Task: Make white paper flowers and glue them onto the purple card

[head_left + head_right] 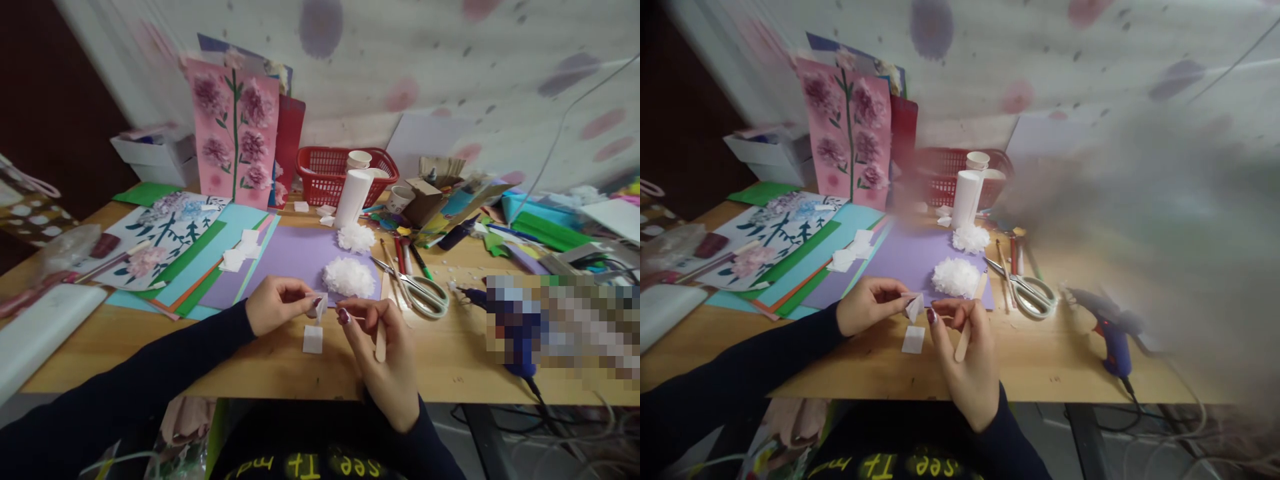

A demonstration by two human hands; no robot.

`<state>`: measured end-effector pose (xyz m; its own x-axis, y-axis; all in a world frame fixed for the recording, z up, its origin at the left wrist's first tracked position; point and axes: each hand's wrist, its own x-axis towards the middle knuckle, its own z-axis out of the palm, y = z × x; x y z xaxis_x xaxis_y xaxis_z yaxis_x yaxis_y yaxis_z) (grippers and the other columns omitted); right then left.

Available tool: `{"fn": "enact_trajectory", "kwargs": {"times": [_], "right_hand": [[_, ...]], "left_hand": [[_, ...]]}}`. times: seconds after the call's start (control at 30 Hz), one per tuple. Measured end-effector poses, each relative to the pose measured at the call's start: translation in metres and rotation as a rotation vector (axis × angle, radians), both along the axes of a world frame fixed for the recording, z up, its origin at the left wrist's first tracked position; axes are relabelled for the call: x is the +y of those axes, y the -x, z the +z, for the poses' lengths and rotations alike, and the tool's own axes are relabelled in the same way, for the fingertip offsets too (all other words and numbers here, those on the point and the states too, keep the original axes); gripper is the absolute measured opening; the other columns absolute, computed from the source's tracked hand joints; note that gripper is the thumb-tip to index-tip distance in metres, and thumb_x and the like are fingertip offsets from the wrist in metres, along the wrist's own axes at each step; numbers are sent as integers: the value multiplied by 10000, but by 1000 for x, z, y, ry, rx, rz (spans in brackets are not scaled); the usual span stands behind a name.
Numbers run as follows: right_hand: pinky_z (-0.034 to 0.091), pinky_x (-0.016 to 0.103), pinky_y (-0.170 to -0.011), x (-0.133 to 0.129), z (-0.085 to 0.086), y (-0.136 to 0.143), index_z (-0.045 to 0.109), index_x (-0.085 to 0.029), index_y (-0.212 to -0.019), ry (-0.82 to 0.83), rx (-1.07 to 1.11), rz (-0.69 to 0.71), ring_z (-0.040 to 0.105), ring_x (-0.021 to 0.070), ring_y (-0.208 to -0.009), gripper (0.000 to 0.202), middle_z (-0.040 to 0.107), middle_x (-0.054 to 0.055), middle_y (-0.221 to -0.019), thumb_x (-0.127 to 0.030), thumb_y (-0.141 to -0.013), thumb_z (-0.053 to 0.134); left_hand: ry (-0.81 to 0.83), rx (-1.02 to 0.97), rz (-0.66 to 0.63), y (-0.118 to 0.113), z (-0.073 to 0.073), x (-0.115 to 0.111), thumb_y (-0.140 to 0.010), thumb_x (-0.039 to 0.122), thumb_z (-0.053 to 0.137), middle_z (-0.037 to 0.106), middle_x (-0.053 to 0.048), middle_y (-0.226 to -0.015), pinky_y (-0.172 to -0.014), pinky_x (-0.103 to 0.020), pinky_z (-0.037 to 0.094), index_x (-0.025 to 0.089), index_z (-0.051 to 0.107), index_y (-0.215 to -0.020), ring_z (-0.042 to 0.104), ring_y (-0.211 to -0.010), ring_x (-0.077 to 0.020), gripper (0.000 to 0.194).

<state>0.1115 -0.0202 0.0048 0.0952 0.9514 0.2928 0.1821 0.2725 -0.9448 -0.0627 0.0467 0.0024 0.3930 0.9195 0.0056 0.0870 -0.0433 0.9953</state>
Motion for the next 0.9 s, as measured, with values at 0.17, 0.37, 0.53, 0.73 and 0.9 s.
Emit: {"fn": "enact_trajectory", "kwargs": {"times": [0.17, 0.37, 0.53, 0.73, 0.9], "right_hand": [[517, 322, -719, -1, 1, 8, 333, -235, -741, -54, -93, -7, 631, 156, -774, 326, 613, 9, -849, -244, -814, 651], [497, 284, -706, 0, -2, 9, 332, -233, -742, -73, -102, 10, 638, 145, -775, 247, 633, 23, -872, -194, -871, 539], [488, 269, -705, 1, -2, 5, 342, -232, -735, -59, -95, 3, 632, 138, -762, 251, 641, 13, -830, -190, -868, 551], [502, 280, -668, 3, -4, 2, 334, -230, -713, -28, -56, -30, 648, 146, -725, 273, 633, 9, -793, -230, -881, 549], [513, 316, -701, 7, -7, -3, 328, -229, -705, -63, -53, -109, 656, 158, -741, 284, 642, 22, -833, -242, -880, 551]], "left_hand": [[-39, 53, 21, 0, -2, -3, -722, 322, 667, 710, -57, -665, -595, -217, 503, 114, 686, -725, 640, -583, -129, 209], [-64, 90, 29, -1, -1, -7, -716, 300, 666, 668, -31, -615, -517, -180, 442, 110, 677, -695, 574, -519, -90, 192], [-58, 60, 30, -1, -1, -5, -717, 278, 662, 665, -20, -612, -528, -177, 449, 116, 669, -700, 574, -523, -87, 162], [-62, -9, 58, 0, -3, 1, -724, 297, 672, 700, -32, -679, -607, -202, 507, 127, 665, -715, 628, -598, -113, 170], [-17, -81, 110, 0, 0, 3, -690, 365, 714, 700, -36, -673, -628, -245, 548, 131, 655, -717, 646, -606, -138, 243]]}}
